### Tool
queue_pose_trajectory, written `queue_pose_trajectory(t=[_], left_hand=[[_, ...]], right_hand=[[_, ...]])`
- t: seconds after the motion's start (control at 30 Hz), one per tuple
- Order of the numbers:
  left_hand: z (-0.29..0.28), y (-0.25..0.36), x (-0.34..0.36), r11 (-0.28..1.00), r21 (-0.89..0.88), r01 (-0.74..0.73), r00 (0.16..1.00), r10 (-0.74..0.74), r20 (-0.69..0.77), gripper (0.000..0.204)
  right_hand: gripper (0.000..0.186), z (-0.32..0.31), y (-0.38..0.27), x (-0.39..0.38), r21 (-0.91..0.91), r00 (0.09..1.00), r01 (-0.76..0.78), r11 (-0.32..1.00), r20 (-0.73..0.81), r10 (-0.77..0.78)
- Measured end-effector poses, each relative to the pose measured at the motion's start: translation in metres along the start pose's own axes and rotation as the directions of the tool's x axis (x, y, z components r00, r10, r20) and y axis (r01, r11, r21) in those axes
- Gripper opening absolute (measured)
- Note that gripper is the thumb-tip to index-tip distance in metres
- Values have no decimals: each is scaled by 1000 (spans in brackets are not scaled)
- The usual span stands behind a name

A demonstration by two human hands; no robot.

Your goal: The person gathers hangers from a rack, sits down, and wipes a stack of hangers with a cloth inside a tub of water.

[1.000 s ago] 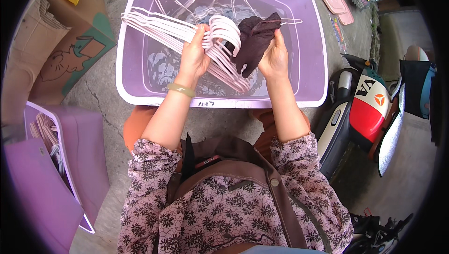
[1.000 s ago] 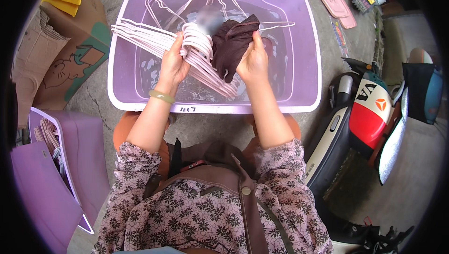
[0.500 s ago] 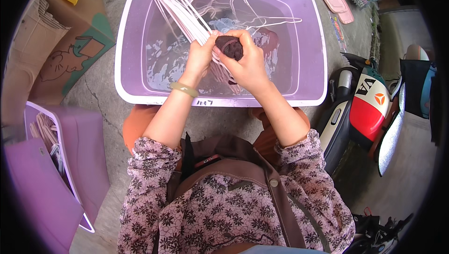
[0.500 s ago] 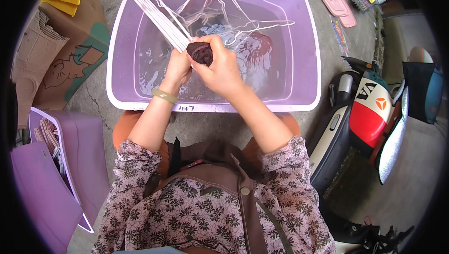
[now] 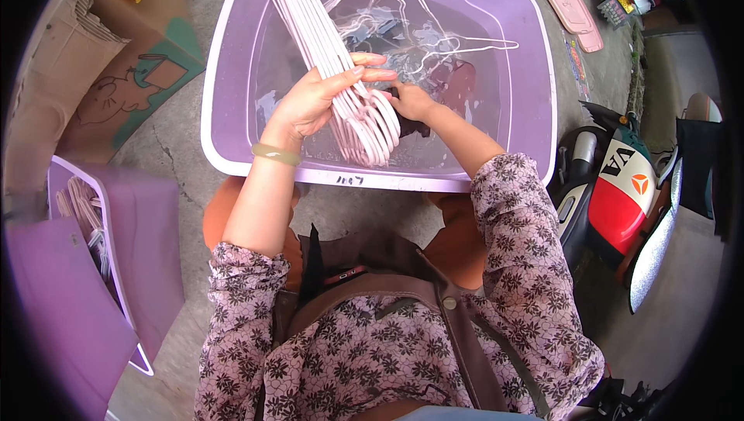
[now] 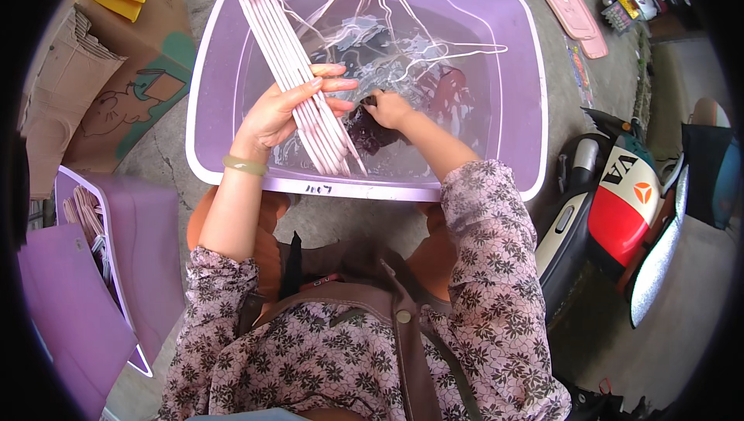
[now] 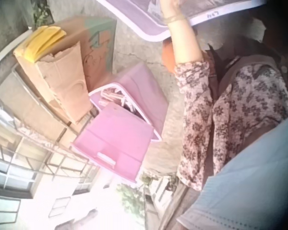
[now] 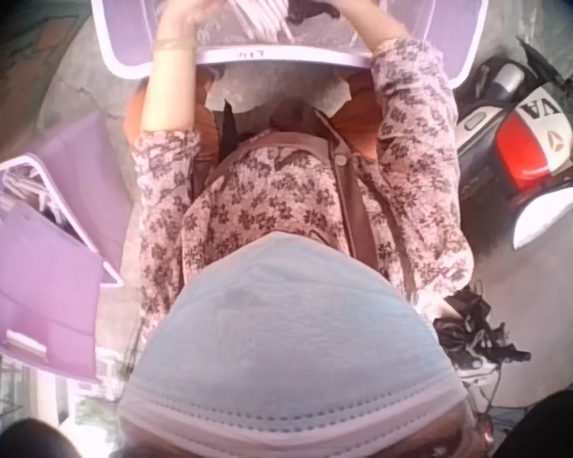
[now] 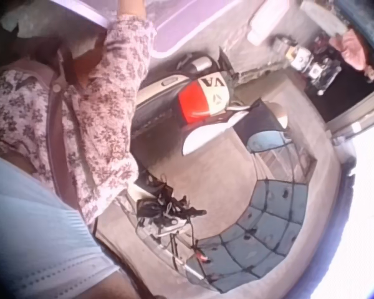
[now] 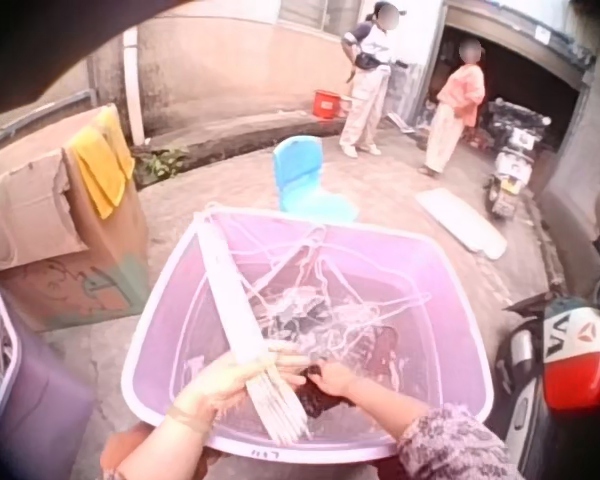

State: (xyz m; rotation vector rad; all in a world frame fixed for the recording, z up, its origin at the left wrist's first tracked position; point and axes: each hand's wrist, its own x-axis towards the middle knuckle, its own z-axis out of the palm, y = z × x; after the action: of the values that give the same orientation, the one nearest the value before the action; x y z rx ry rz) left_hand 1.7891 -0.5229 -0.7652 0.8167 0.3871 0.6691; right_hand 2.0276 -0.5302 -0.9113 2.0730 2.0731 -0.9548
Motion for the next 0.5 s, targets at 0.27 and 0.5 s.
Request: queue_pose_trajectory(t=[0.27,0.5], left_hand=[[3,-1,2,997,-76,14,999,-17,-50,52],[-27,-36,3,979,-178,97,989,-115,-96,34]], right_hand=[[33,26,1,12,782,815,-573,246,513,270],[33,-110,-85,-90,988,963,120,-93,-139,-232]])
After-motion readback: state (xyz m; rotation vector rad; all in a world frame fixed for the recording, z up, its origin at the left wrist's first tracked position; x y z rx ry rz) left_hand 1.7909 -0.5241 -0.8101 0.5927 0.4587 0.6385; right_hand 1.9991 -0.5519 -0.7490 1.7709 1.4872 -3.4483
